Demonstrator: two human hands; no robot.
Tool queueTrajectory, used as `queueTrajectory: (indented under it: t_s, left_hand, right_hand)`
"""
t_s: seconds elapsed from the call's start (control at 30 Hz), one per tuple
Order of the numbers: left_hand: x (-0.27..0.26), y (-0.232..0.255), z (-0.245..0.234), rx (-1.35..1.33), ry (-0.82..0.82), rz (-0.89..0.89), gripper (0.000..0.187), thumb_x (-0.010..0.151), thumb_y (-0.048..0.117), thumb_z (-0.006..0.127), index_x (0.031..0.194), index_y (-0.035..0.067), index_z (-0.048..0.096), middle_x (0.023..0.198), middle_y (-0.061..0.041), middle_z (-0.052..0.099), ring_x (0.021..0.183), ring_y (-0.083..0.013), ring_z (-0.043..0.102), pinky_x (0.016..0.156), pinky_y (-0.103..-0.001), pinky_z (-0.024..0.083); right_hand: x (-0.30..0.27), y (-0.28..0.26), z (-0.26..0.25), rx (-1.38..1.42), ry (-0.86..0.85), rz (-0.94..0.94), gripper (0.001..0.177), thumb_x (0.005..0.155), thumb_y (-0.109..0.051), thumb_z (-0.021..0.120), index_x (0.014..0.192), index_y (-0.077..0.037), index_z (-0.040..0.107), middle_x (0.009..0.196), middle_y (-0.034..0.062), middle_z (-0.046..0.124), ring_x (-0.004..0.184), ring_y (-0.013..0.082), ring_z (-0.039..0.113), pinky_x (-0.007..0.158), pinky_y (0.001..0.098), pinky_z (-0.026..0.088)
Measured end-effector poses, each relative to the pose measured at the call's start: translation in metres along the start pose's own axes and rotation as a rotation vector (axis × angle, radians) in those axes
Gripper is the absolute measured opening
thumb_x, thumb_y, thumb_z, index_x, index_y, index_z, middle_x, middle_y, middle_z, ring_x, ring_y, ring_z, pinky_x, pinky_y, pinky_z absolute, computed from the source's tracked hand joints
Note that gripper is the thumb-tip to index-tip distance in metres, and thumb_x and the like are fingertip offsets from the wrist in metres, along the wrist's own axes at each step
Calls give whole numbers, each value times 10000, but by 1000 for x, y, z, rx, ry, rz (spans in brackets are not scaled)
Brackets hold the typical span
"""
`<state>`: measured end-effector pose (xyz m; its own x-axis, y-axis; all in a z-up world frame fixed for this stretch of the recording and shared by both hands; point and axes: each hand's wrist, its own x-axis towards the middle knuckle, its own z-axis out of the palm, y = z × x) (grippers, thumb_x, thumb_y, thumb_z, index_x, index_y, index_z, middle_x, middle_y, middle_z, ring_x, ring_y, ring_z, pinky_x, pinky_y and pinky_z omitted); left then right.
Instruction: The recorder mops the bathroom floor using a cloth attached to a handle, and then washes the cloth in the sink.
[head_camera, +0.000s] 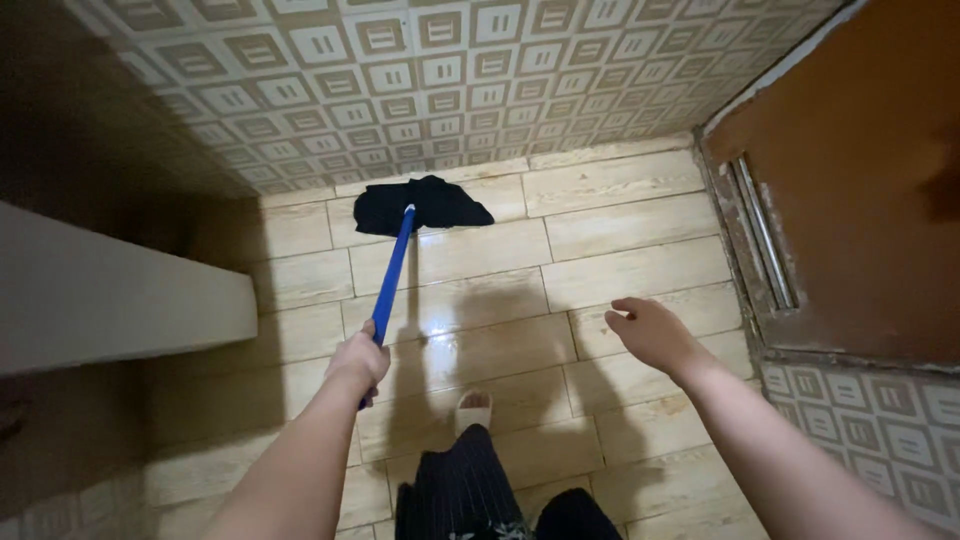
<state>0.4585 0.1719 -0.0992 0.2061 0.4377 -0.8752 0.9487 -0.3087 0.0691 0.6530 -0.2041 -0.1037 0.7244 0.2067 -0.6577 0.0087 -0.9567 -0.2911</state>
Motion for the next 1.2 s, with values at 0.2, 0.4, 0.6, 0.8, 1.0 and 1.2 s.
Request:
queueTrajectory:
  t_s: [0.2,0.4,0.6,0.8,1.0,1.2]
  left_hand:
    - [20,3,-14,18,12,17,781,931,48,529,1612,369,318,984,-183,776,660,-282,738,573,-439,626]
    - [31,-19,10,125,48,102,826,887,15,540,1624,290,287,1015,-181,745,676,-282,739,577,-426,631]
    - [-21,-18,24,107,5,31,821,901,-10,534,1622,313,312,1022,-181,753,696,-282,744,593,-439,626]
    - [-55,-42,86,120,-21,81,805,895,21,564,1617,287,326,1001,-193,755,683,-287,741,567,-421,603]
    - [-106,-61,156,77,-42,84,860,866,-36,523,1625,294,289,998,-184,751,681,-292,738,540,-447,618]
    - [-137,-64,221,44,-75,92,860,854,-43,556,1616,276,316,972,-206,741,614,-300,717,520,-459,615]
  right_hand:
    - [-20,-26,-7,77,-36,49,540,936,-424,596,1367,-104,654,1302,144,709,1228,295,652,1052,410,495]
    - [-36,-4,-8,67,-57,77,544,940,-417,594,1400,-131,636,1313,145,710,1234,292,658,1061,408,498]
    - [-62,36,5,59,-37,50,542,942,-422,595,1383,-111,656,1310,155,708,1222,306,660,1039,418,502]
    - [-98,70,14,110,-103,121,552,943,-429,604,1415,-144,621,1233,165,740,1113,309,708,963,414,545]
    - [-137,113,12,180,-106,105,528,937,-383,623,1405,-137,632,1260,154,728,1100,283,706,926,394,553]
    - [-136,186,41,231,-55,-3,524,924,-357,644,1373,-87,646,1284,184,718,1160,297,685,976,395,529]
